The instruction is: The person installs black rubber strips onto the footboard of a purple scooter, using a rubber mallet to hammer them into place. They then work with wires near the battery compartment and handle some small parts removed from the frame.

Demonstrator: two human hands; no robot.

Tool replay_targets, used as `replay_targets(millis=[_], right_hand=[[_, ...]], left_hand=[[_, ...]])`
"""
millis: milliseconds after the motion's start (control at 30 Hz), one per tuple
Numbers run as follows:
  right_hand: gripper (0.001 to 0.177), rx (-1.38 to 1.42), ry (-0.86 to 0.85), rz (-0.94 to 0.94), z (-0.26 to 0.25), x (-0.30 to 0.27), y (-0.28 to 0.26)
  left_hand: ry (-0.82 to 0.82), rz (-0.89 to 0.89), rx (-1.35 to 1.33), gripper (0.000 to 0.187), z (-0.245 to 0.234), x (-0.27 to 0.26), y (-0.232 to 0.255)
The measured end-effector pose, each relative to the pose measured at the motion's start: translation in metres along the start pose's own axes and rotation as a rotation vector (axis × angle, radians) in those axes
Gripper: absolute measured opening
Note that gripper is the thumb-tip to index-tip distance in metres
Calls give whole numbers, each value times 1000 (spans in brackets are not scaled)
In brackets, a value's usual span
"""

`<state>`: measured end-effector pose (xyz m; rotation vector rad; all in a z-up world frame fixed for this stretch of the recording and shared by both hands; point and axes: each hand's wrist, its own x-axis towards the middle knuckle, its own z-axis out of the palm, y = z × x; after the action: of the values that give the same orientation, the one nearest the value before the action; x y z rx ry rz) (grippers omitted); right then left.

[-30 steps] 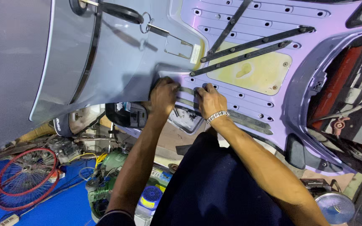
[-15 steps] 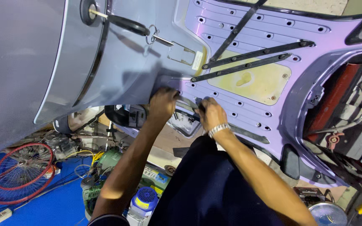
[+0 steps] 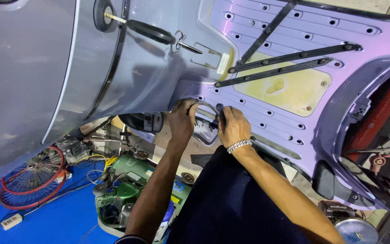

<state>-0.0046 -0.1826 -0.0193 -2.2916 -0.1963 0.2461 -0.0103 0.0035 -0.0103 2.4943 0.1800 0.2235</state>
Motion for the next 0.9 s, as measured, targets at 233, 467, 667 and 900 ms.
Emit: replay_targets(millis=[233,467,667,900], right_hand=[[25,44,-122,167,-8,18,-5],[28,42,-162,195,-10,27,4],[28,19,-179,218,-2,35,4],[28,-38,-323,296,-9,44,3]], left_hand=[[-90,-165,200,14,13,23,12],[-390,-170,242,15,9,47,4],[-361,-151,496,24,24,43,2],[-444,-122,620,37,39,45,-15]])
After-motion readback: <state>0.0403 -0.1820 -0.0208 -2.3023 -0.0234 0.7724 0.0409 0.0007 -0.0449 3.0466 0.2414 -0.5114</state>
